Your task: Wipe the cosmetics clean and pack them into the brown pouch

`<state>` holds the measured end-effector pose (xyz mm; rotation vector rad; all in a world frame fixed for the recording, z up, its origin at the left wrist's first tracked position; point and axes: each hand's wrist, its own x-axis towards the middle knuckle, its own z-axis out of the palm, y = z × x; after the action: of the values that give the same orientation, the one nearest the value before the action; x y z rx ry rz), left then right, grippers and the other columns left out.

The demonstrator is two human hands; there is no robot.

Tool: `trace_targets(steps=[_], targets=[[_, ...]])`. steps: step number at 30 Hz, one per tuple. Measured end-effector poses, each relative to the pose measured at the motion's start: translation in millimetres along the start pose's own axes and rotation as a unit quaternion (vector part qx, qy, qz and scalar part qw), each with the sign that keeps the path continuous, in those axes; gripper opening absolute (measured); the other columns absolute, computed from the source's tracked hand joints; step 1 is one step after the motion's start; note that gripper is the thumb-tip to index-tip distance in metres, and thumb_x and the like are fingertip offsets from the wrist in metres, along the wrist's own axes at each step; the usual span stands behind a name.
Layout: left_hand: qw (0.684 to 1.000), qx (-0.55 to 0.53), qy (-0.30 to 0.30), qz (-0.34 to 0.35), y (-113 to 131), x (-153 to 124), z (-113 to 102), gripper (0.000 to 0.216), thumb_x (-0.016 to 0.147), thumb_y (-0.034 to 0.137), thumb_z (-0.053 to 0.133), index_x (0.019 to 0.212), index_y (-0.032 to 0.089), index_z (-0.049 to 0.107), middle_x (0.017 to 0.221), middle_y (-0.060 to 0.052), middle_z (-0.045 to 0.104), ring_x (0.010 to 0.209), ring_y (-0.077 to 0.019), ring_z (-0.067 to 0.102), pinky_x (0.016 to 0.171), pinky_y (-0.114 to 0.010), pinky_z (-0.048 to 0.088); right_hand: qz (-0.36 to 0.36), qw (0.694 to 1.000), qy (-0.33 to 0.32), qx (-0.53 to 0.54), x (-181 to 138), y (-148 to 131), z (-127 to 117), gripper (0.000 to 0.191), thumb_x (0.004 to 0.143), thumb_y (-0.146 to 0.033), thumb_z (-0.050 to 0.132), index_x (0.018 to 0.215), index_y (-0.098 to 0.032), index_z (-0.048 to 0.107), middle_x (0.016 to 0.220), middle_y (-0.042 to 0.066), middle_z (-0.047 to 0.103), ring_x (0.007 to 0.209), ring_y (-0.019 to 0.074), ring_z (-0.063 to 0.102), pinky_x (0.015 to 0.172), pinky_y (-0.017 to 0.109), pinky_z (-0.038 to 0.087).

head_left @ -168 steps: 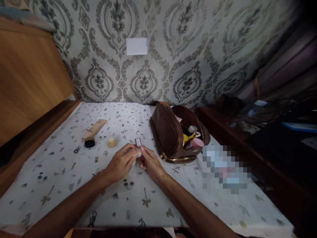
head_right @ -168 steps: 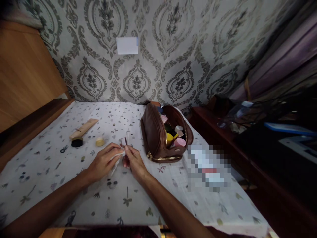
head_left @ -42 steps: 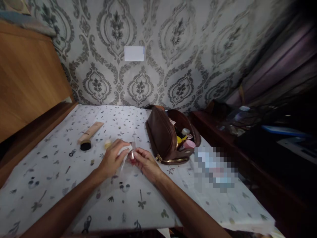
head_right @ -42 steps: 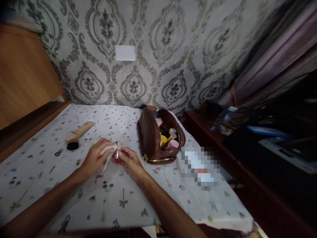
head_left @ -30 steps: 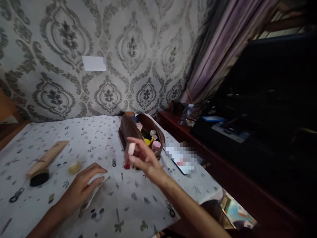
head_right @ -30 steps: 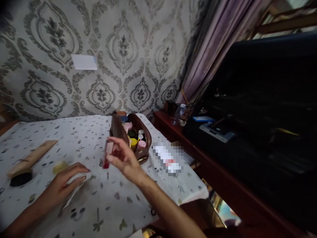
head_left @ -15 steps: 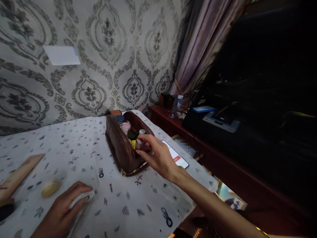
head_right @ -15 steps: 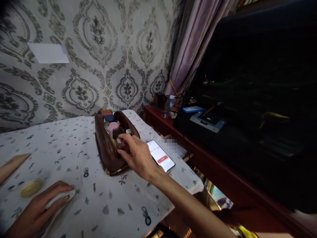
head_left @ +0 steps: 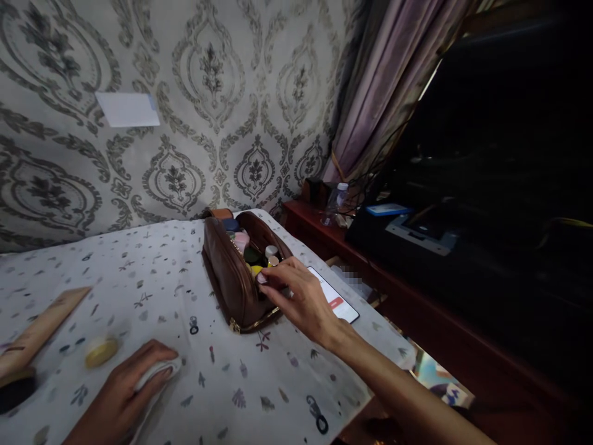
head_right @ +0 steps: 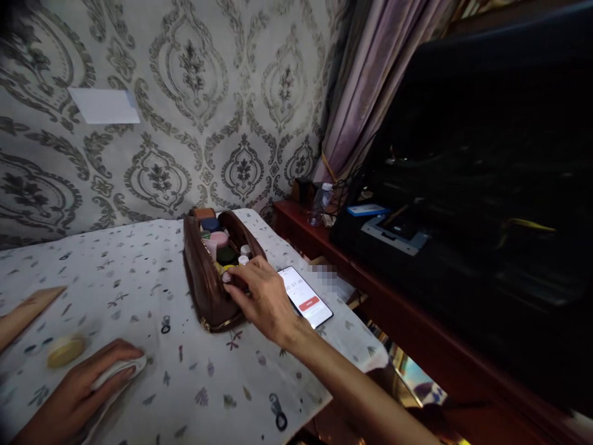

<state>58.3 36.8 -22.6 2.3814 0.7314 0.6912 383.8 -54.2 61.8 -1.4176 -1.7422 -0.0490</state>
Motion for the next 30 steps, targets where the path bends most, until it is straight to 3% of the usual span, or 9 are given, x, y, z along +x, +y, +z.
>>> trace_targets(steps=[6,10,21,26,30], targets=[[0.999,0.0,-0.047,0.0,2.6,2.1,-2.9,0.02,0.09,0.039,0.056,0.1,0.028,0.07,0.095,-0.003,0.073,0.086,-0.0189,0.07,0.076,-0.022,0.056,0.048,0.998,-0.033,-0.039,14.9,-7.7,-5.1,0.006,0.084,-0.017,0.066,0.088,-0.022,0.068,0.067,0.001,0.06,0.077,0.0192,0.055,0.064,0.028,0.043],[0.999,-0.017,-0.011,-0.04,9.3,1.8,-1.8,0.025,0.091,0.044,0.053,0.097,0.026,0.07,0.094,-0.005,0.072,0.087,-0.0191,0.068,0.077,-0.022,0.054,0.021,0.994,-0.083,-0.072,19.7,-6.0,-1.4,0.011,0.084,-0.015,0.067,0.093,-0.02,0.07,0.073,0.003,0.066,0.079,0.0198,0.054,0.066,0.03,0.043],[1.0,-0.01,-0.013,-0.011,6.5,1.9,0.1,0.023,0.092,0.041,0.052,0.096,0.026,0.07,0.092,-0.004,0.073,0.085,-0.0188,0.069,0.076,-0.022,0.056,-0.033,0.979,-0.112,-0.17,18.3,-12.2,0.7,0.011,0.091,-0.019,0.059,0.089,-0.02,0.07,0.079,0.007,0.064,0.081,0.0224,0.055,0.071,0.034,0.043],[1.0,-0.005,-0.014,-0.016,9.8,2.2,-0.6,0.025,0.092,0.042,0.051,0.096,0.026,0.069,0.091,-0.004,0.072,0.084,-0.0192,0.069,0.074,-0.023,0.056,0.006,0.985,-0.075,-0.157,13.9,-12.8,7.0,0.016,0.088,-0.014,0.064,0.103,-0.021,0.067,0.086,0.006,0.064,0.084,0.021,0.057,0.071,0.032,0.045],[1.0,-0.002,-0.012,-0.014,8.8,1.7,0.2,0.024,0.093,0.042,0.05,0.096,0.026,0.068,0.091,-0.003,0.072,0.084,-0.0187,0.069,0.075,-0.023,0.055,0.047,0.991,-0.05,-0.119,7.8,-14.2,9.5,0.011,0.086,-0.012,0.064,0.095,-0.019,0.066,0.086,0.006,0.066,0.081,0.0204,0.058,0.073,0.033,0.046]])
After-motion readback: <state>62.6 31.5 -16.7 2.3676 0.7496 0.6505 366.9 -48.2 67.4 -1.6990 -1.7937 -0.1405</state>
